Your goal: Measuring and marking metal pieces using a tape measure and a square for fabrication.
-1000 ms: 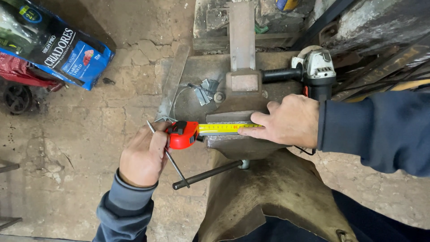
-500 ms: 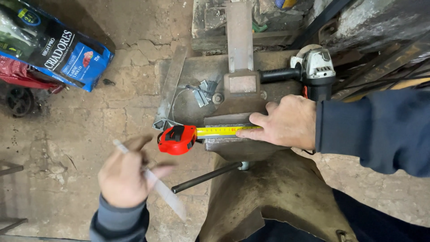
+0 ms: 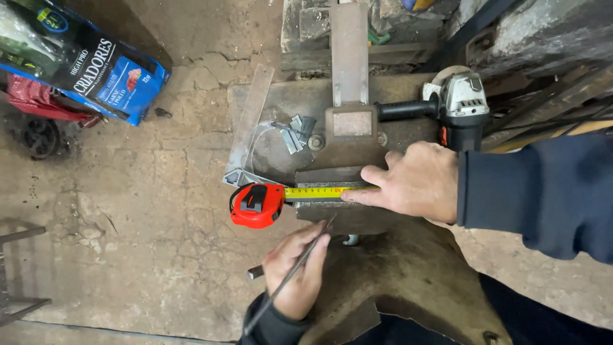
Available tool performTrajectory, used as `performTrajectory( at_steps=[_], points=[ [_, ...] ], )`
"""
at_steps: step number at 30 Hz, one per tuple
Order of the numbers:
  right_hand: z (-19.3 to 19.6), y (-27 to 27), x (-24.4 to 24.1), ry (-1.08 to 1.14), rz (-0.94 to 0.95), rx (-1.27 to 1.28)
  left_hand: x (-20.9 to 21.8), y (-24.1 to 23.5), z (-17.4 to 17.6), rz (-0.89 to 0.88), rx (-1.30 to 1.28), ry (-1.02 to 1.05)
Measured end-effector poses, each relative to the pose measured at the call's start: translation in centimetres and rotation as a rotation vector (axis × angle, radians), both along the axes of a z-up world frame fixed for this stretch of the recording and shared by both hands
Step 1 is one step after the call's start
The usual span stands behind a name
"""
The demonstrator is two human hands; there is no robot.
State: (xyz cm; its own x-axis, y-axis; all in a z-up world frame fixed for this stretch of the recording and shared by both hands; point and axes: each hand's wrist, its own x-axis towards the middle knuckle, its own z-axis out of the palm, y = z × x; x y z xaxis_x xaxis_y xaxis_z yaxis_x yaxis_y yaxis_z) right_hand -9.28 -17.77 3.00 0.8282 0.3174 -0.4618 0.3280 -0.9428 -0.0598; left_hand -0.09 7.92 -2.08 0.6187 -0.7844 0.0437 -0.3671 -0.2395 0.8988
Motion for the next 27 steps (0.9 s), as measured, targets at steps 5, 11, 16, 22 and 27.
performTrajectory(
  at_steps=[5, 11, 16, 22, 27],
  points=[
    [-0.2, -0.1, 0.0, 0.037, 0.002, -0.009, -0.2, -1.0, -0.8, 0.109, 0.02, 0.144],
    [0.0, -0.1, 0.2, 0.07, 0.013, -0.033, -0.1, -1.8, -1.5, 0.09, -0.099, 0.059],
    [-0.3, -0.3, -0.1, 0.04, 0.0, -0.029, -0.1, -2.3, -1.7, 0.074, -0.118, 0.018],
    [-0.4, -0.4, -0.1, -0.04, 0.002, -0.008, 0.1, -2.4, -1.6, 0.053, -0.105, -0.056],
    [-0.2, -0.4, -0.2, -0.005, 0.019, -0.015, 0.2, -2.3, -2.4, 0.062, -0.096, -0.07]
  ],
)
